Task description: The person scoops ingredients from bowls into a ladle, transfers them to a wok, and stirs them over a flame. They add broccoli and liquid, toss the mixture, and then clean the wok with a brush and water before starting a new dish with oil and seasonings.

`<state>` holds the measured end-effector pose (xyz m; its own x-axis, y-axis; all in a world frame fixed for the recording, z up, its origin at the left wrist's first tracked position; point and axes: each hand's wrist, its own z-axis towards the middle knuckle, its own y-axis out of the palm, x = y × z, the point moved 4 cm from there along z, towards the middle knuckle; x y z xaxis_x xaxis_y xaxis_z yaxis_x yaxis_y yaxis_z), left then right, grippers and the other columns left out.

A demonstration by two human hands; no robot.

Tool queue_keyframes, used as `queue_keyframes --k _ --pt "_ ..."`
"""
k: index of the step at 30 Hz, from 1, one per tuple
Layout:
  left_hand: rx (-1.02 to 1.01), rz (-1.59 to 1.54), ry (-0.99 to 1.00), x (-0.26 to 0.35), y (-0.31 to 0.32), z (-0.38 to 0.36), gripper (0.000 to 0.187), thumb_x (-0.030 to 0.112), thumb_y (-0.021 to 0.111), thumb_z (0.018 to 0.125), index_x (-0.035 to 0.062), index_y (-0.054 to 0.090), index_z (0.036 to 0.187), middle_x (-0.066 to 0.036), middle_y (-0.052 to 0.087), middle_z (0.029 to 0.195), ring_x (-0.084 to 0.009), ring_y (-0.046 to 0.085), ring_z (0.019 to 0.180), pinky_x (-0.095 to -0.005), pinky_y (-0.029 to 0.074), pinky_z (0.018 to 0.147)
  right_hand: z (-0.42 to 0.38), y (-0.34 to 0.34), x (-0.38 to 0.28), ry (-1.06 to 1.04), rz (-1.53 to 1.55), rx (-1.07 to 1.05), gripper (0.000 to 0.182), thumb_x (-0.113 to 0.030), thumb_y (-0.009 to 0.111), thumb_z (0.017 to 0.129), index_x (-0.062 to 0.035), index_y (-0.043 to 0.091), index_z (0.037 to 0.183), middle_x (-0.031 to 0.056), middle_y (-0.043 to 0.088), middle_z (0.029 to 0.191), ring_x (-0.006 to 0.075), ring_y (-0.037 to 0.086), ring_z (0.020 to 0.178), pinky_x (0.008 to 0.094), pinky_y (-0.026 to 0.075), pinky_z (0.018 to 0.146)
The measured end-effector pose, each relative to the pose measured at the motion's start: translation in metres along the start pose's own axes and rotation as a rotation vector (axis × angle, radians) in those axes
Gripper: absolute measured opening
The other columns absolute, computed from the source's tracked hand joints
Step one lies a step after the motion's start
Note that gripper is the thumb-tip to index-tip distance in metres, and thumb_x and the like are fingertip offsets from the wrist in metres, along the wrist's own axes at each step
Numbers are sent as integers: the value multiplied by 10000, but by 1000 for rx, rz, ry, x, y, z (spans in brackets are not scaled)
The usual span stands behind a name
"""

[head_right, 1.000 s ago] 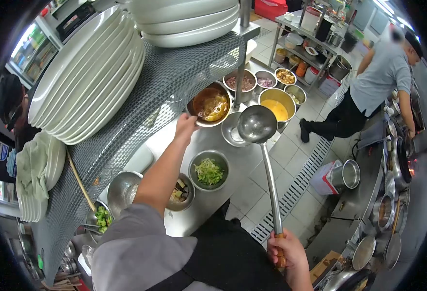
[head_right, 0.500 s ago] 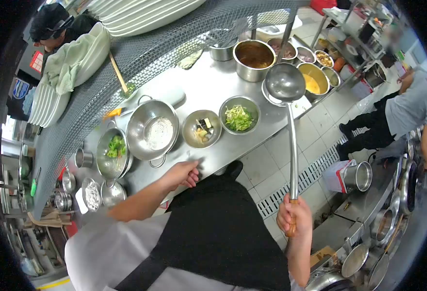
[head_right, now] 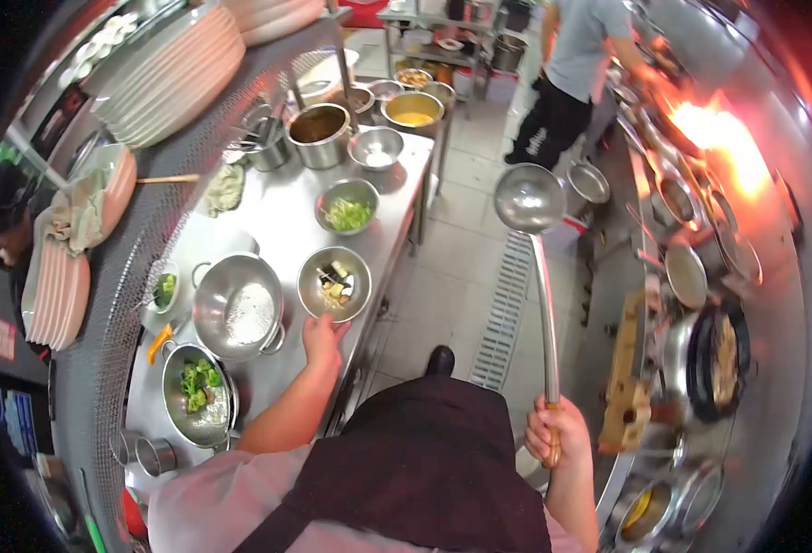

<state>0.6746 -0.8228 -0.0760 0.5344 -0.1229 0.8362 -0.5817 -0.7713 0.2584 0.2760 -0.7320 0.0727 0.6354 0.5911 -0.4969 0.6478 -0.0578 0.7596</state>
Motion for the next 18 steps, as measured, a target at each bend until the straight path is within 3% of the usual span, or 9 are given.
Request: queue_keyframes --k 2,6,11,13,15,18 --pt "-240 39 -14 -9 4 -32 133 23 491 844 -37 477 963 -152 572 973 -203 614 805 -319 552 682 -47 -6 29 -69 31 103 71 -86 499 846 -41 493 900 62 422 530 177 412 355 300 301 320" --pt "-506 210 -89 -41 3 -92 192 71 479 861 1 484 1039 -114 612 958 -201 632 821 -317 528 678 -133 -20 72 -232 173 279 50 -108 495 855 -65 506 877 34 424 535 153 401 360 296 307 327" --pt "-869 548 -211 -88 -26 -162 117 98 493 876 11 511 952 -95 611 893 -189 623 771 -322 520 665 -248 -38 124 -507 335 346 58 -119 492 871 -75 523 891 15 419 528 141 405 361 292 313 330" --pt "-951 626 -174 -101 -35 -184 108 97 495 875 13 513 939 -89 610 870 -187 623 757 -318 520 661 -301 -50 138 -644 345 365 93 -125 488 883 -79 547 938 17 413 519 145 412 357 293 310 316" --pt "-1049 708 -287 -116 -45 -230 90 93 506 870 21 519 923 -80 612 834 -184 624 729 -301 523 650 -362 -60 158 -807 349 419 97 -121 488 887 -87 551 954 22 423 528 155 419 358 294 306 309" --pt "-1164 841 -292 -149 -56 -281 93 80 515 857 24 524 930 -78 618 833 -185 626 716 -299 527 644 -461 -59 198 -986 260 678 17 -97 499 877 -96 502 895 26 424 535 151 420 359 294 312 315"
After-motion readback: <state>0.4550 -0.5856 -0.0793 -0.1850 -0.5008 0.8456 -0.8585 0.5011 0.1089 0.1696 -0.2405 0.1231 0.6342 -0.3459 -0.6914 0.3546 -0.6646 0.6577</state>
